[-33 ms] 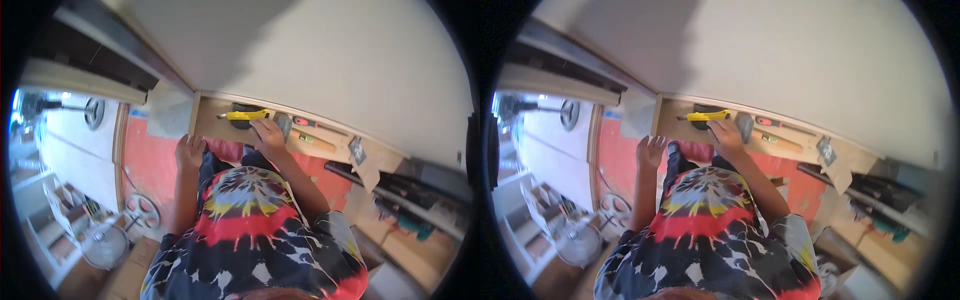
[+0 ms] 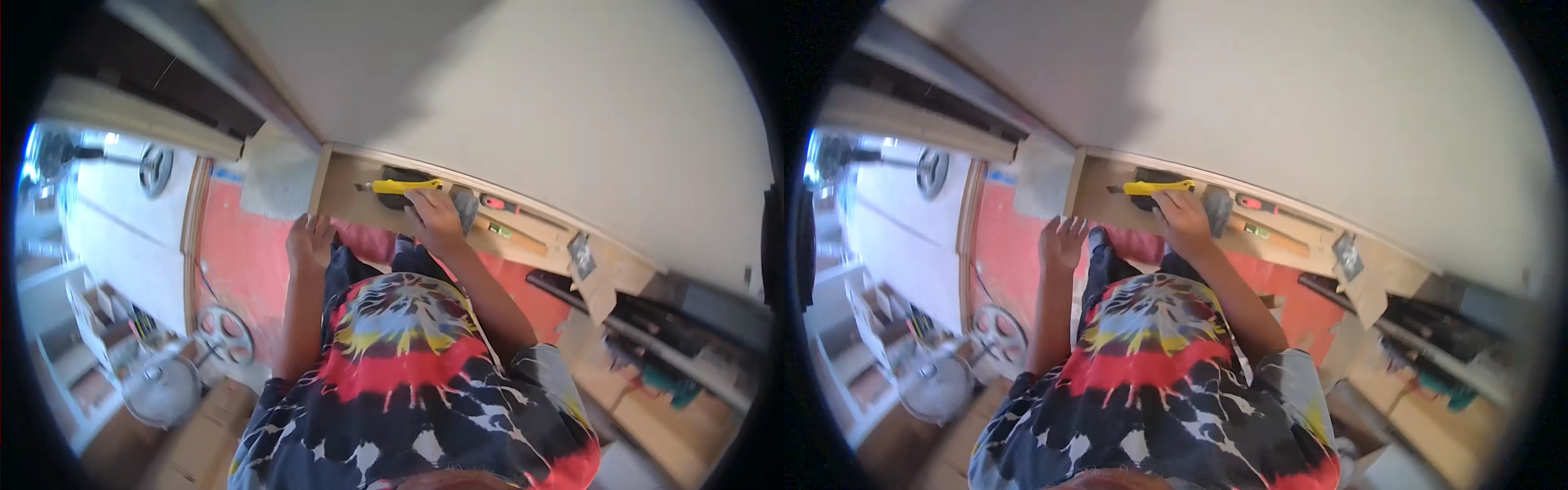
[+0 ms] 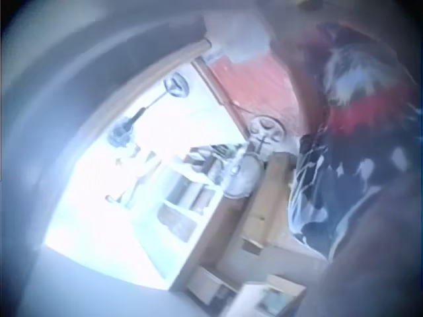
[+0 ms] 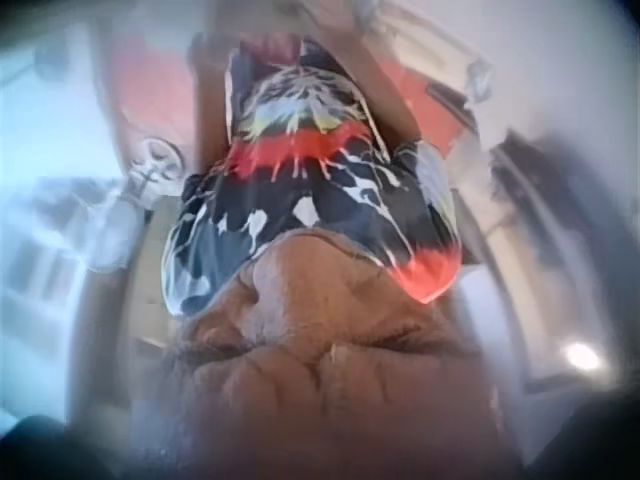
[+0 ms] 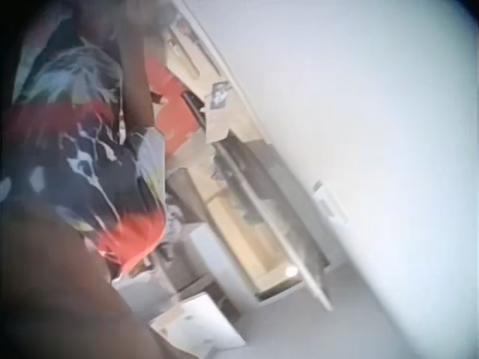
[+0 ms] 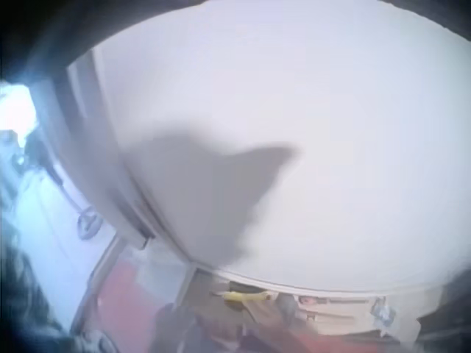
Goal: The person installs a wooden cabinet frame against a wall, using a rubber mallet to tap the pieces into place. They then use a utility knife to trim excess material and a scraper to smooth the edges of the installed wood.
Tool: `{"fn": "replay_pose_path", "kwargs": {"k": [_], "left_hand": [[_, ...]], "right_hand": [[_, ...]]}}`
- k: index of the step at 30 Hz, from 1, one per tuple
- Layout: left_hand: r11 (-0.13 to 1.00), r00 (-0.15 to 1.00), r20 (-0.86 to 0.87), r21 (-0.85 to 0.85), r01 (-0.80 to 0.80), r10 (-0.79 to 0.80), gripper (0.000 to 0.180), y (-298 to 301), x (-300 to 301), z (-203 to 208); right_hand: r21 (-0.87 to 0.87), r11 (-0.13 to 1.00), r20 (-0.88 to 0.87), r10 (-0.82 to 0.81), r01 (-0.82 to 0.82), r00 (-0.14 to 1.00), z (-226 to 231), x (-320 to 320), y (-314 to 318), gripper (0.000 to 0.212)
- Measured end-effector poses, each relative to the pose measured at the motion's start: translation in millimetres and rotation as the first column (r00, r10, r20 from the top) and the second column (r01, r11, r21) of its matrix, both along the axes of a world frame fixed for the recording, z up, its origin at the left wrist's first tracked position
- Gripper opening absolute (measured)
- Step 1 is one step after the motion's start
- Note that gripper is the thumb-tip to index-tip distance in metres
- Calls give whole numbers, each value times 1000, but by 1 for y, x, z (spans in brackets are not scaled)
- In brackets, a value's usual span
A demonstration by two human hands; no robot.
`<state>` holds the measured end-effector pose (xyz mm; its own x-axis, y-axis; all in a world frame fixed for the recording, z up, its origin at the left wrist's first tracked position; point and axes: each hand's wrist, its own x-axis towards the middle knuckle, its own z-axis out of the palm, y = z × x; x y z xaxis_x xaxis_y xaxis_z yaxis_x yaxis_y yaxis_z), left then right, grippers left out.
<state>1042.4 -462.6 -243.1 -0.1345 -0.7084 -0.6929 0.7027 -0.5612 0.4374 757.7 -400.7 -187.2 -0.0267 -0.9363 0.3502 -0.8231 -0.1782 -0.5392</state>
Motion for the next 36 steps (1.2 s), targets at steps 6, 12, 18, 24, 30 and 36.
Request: {"fn": "replay_pose_path", "kwargs": {"k": [6,12,18,24,30,36], "left_hand": [[980,958,207,-32,-198,200,72,25,-41,39],[965,959,135,-126,-232,248,73,40,-46,39],[918,887,257,-214,-335,384,70,48,-61,9],[852,845,238,-360,-381,478,70,43,-89,-2],[887,886,251,-363,-287,389,66,66,-80,4],[921,794,466,-182,-345,390,58,89,-60,-37]], "right_hand": [[281,949,-276,224,-145,935,-20,1,-27,53],[228,930,-238,339,-287,910,-28,-6,-40,33],[429,862,165,219,-270,962,-2,8,-59,29],[719,551,640,-286,-424,714,50,85,-72,30],[724,551,300,289,-414,909,50,126,-92,26],[827,491,-139,652,-275,746,52,169,-113,27]]}}
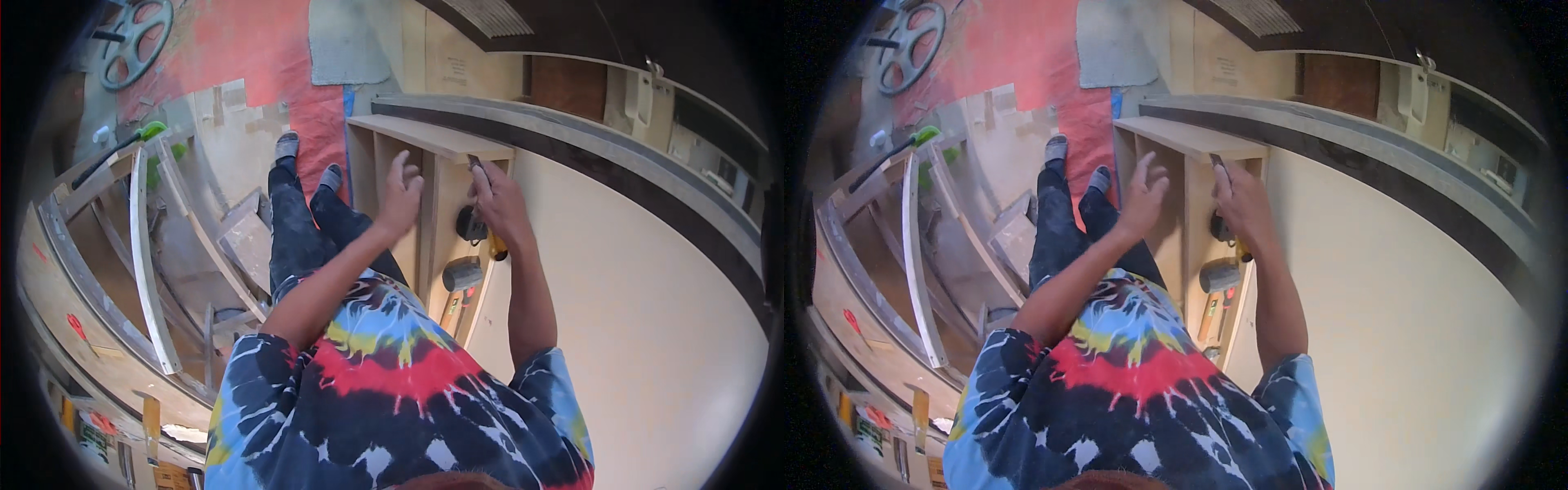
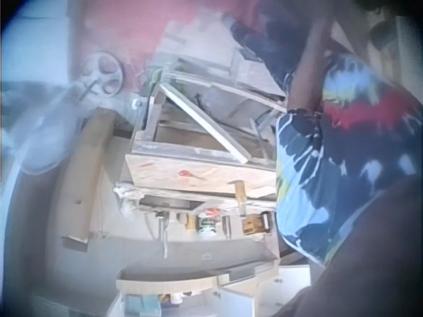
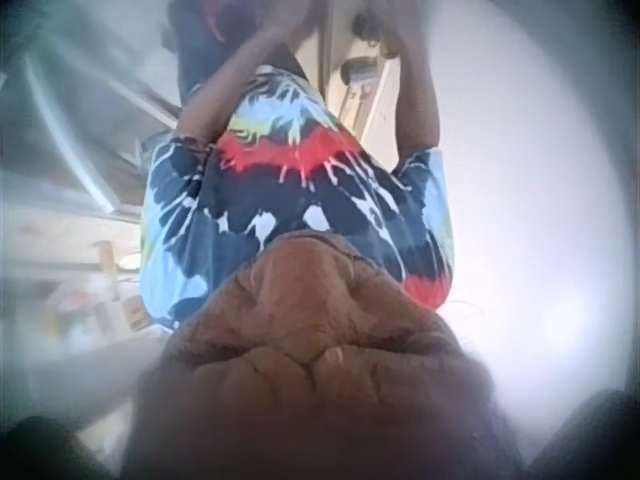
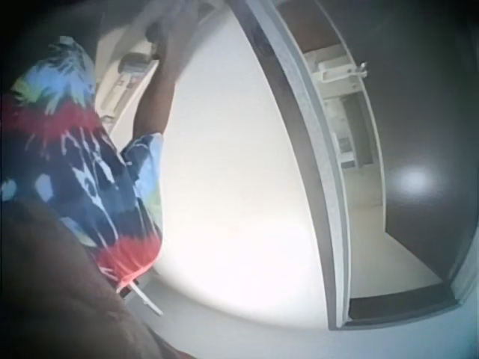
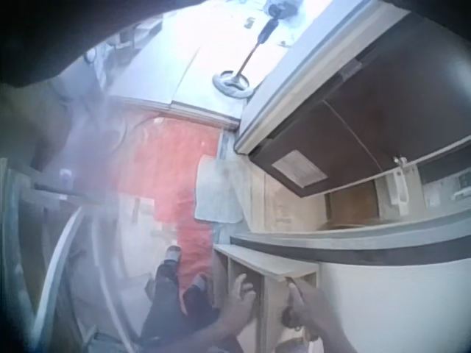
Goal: The person installs a wooden cabinet frame against a wall, using a rubber mallet to tap the pieces into place. They then use a utility knife to trim excess material and a scraper to smooth the edges of the installed wood.
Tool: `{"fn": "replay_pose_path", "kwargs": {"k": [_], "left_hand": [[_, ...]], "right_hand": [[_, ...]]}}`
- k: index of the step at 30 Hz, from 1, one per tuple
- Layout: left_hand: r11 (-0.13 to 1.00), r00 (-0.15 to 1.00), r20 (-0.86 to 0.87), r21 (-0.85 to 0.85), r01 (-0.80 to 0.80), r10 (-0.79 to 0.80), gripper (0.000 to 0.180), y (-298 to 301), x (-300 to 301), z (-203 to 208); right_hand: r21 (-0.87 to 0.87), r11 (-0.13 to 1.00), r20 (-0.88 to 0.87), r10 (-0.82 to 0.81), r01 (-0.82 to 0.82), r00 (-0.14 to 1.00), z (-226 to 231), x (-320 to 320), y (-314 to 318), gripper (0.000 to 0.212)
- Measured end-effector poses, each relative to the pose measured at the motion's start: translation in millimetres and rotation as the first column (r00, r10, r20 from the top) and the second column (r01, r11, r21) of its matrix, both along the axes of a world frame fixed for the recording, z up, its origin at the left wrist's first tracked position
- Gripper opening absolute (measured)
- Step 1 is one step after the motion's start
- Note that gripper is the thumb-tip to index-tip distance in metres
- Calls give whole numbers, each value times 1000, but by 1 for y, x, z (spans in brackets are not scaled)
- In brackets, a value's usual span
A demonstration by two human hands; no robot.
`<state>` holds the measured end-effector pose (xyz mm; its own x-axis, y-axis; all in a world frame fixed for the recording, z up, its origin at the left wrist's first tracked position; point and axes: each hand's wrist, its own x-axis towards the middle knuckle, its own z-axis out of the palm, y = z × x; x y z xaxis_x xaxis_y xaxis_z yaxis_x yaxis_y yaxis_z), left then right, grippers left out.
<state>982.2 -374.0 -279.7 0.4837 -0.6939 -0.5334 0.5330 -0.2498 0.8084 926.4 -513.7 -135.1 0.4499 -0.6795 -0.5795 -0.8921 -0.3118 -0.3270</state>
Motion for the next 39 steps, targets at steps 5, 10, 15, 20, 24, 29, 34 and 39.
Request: {"fn": "replay_pose_path", "kwargs": {"k": [5,10,15,20,24,29,34,39], "left_hand": [[998,949,311,-23,56,-46,59,-10,25,-30],[971,860,478,-50,232,-181,57,-31,18,-48],[982,904,401,-56,183,-146,56,-42,9,-61],[985,863,491,-49,164,-120,66,-39,0,-61],[1000,829,559,-21,-2,14,81,-33,-18,-61],[935,939,31,104,339,-343,88,-25,-32,-29],[914,919,20,111,389,-394,62,-20,-47,-37],[931,935,-50,81,355,-352,34,-22,-43,-36]], "right_hand": [[-154,924,-129,333,-350,934,-19,6,-6,28],[-160,895,-286,361,-416,888,-23,19,-7,23],[-208,815,-417,427,-541,802,-27,24,-4,22],[-221,820,-493,373,-528,786,-27,33,5,22],[-242,800,-498,383,-549,778,-34,28,4,25],[-254,822,-418,381,-509,824,-46,29,-1,24],[-213,857,-393,364,-468,845,-40,36,-5,25],[-197,878,-379,342,-436,860,-32,33,-2,22]]}}
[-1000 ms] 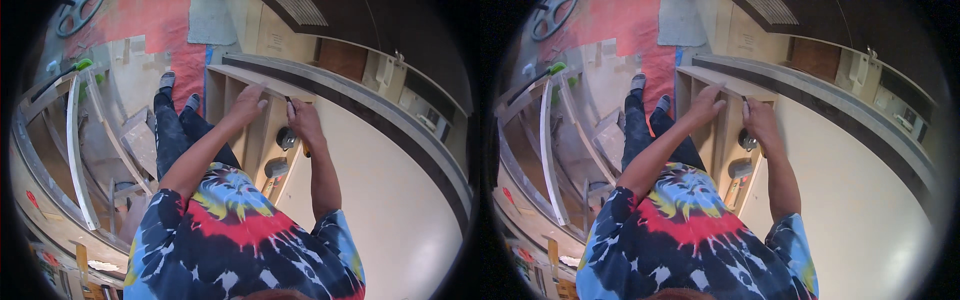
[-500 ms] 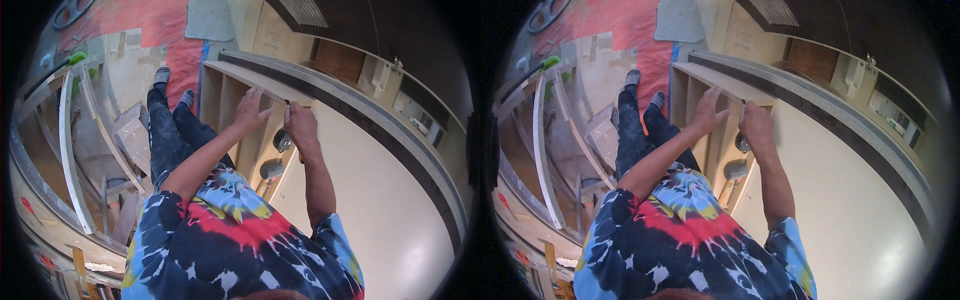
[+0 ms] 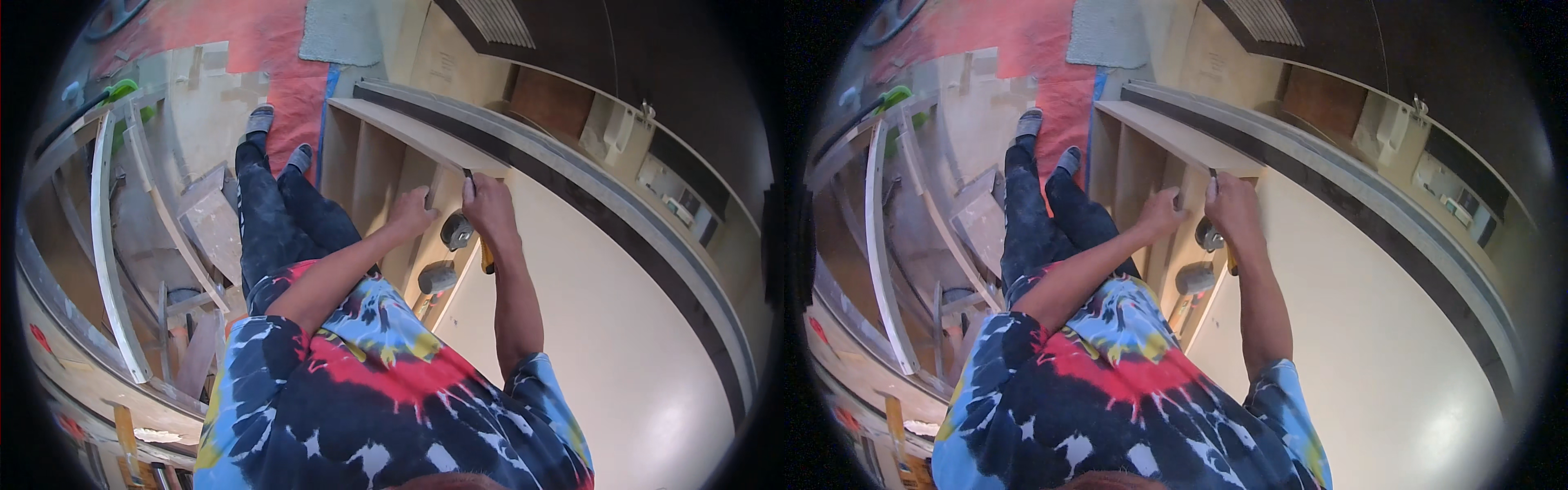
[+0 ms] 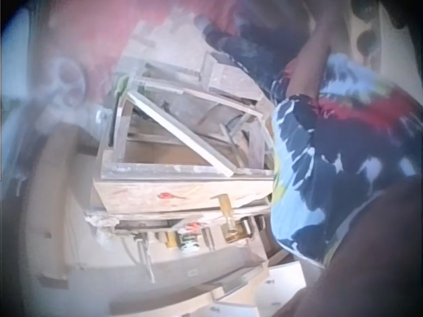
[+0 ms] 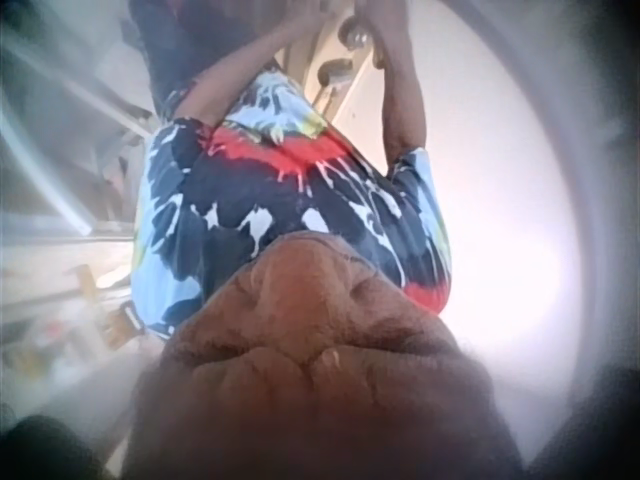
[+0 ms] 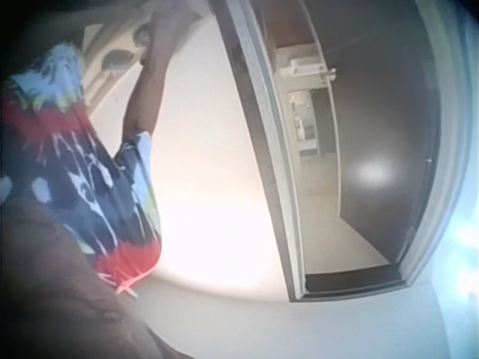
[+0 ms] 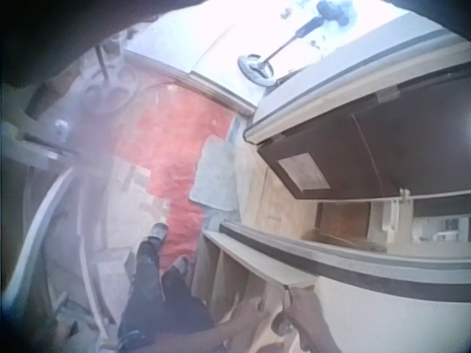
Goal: The person installs a wooden cabinet frame against a wall, using a rubber mallet to tap the pieces into place. They then use a utility knife to trim excess material and a scraper to smooth the edges of the installed wood.
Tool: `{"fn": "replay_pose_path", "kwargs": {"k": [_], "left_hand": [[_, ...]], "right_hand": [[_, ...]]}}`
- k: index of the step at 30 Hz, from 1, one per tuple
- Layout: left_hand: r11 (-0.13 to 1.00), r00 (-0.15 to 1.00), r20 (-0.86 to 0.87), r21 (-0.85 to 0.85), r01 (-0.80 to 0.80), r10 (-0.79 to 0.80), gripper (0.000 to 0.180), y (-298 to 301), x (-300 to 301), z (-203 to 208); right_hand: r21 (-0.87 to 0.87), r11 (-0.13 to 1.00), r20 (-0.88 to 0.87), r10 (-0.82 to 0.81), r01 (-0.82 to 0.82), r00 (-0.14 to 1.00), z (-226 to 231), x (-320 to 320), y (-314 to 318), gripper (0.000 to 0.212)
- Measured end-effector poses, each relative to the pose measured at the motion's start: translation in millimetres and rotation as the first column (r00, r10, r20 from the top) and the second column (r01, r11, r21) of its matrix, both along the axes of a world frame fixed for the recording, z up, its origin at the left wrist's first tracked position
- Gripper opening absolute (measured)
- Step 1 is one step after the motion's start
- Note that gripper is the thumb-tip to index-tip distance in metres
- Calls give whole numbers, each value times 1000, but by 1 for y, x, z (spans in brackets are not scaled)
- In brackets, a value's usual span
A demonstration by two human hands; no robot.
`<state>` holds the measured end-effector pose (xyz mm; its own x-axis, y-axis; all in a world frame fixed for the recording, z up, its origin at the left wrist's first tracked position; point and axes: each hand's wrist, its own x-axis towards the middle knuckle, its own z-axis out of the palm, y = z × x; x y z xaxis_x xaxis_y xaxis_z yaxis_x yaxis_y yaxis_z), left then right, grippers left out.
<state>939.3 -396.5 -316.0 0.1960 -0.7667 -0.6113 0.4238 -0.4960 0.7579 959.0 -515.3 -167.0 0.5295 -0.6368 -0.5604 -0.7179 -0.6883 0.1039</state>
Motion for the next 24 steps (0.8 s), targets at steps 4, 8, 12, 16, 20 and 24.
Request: {"fn": "replay_pose_path", "kwargs": {"k": [4,8,12,16,20,24], "left_hand": [[1000,1000,-3,-12,4,-4,37,1,2,-2],[1000,1000,5,-21,19,-19,37,1,5,-1],[1000,1000,22,-17,-13,13,36,1,-2,-4],[1000,1000,-23,12,22,-21,35,-1,5,1],[1000,999,-36,-4,25,-25,35,-1,2,-3],[999,996,-75,15,42,-41,36,-1,9,-1]], "right_hand": [[4,999,-8,36,-36,999,-12,-2,-6,26],[-1,999,-30,45,-45,999,-12,-7,-3,26],[-9,1000,0,20,-20,1000,-1,-7,5,27],[45,998,-30,-43,45,999,8,-2,0,25],[52,999,25,-9,8,1000,1,-9,2,25],[16,999,13,-37,36,999,2,-3,2,26]]}}
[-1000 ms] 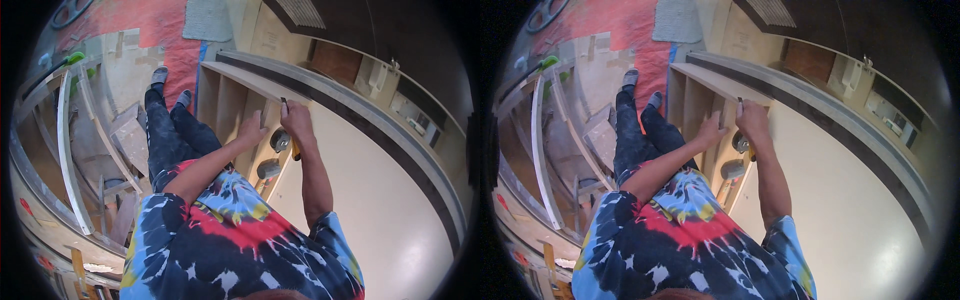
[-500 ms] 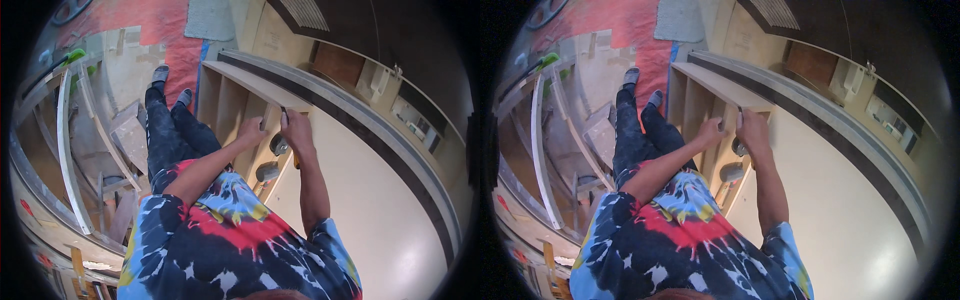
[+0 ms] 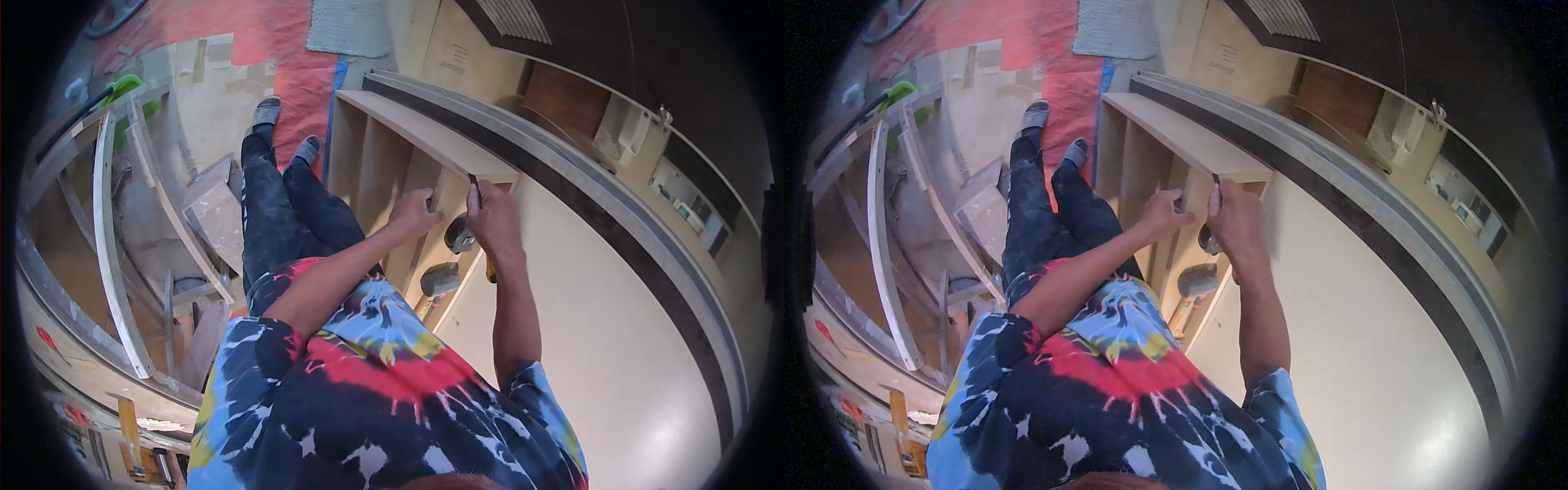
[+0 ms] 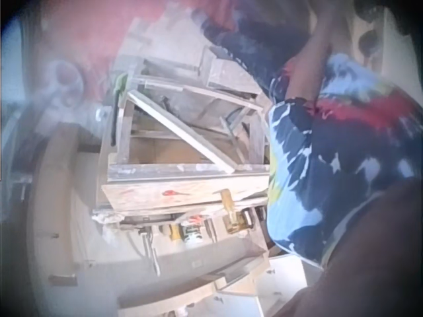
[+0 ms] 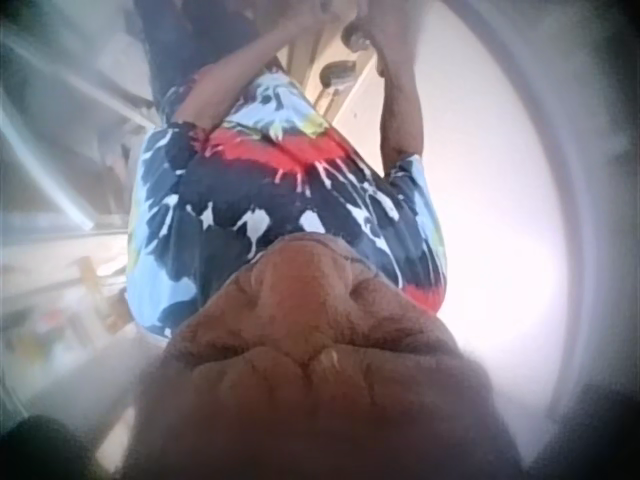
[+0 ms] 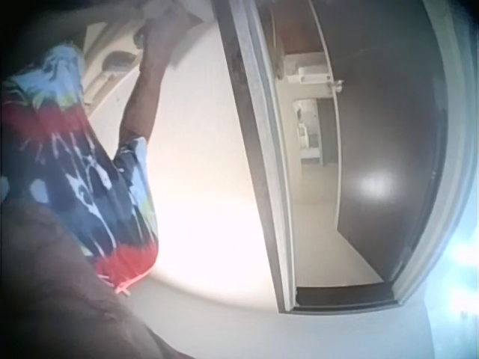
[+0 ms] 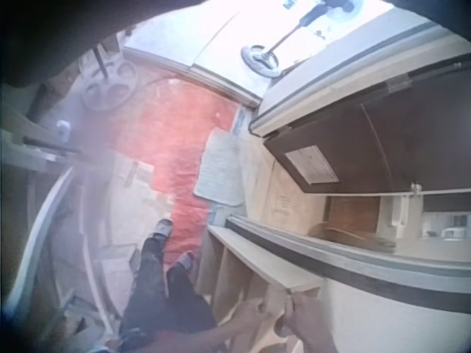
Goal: The person installs a wooden cabinet frame against a wall, using a rubber mallet to tap the pieces into place. They then use a utility knife to trim excess material and a scraper to smooth the edges of the installed wood.
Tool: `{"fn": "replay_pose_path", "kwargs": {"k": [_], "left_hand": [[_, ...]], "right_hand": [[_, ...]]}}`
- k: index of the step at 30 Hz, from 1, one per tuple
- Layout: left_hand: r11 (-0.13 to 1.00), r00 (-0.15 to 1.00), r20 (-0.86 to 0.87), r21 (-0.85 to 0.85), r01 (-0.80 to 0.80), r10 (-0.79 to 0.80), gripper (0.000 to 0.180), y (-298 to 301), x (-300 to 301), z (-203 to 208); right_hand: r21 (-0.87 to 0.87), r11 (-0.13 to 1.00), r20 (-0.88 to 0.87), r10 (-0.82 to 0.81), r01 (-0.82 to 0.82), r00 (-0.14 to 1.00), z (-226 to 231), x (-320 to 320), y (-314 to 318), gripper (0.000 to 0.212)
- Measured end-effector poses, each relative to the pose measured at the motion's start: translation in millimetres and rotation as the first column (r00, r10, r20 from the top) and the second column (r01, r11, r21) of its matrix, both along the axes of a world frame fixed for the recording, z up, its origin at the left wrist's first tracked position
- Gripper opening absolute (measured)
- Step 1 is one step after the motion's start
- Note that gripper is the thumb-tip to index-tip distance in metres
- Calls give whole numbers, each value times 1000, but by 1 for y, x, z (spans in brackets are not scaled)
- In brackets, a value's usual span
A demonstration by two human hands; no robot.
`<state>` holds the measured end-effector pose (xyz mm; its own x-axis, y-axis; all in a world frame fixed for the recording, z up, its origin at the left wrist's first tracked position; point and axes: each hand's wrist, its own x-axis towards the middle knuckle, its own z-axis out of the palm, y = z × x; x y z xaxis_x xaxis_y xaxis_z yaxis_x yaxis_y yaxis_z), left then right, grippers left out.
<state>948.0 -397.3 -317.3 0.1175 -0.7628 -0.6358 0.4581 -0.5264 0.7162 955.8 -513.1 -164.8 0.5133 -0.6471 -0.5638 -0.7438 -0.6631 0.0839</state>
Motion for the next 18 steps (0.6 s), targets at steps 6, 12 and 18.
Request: {"fn": "replay_pose_path", "kwargs": {"k": [6,12,18], "left_hand": [[1000,999,35,-19,10,-10,39,1,-3,-4],[998,999,51,-61,-5,8,37,0,-2,-5],[999,998,64,-46,-7,10,35,2,1,-2]], "right_hand": [[-3,998,-114,60,-60,992,1,6,-5,21],[31,999,-52,-8,10,999,-9,9,-9,23],[36,998,25,51,-52,998,-6,-2,-10,26]]}}
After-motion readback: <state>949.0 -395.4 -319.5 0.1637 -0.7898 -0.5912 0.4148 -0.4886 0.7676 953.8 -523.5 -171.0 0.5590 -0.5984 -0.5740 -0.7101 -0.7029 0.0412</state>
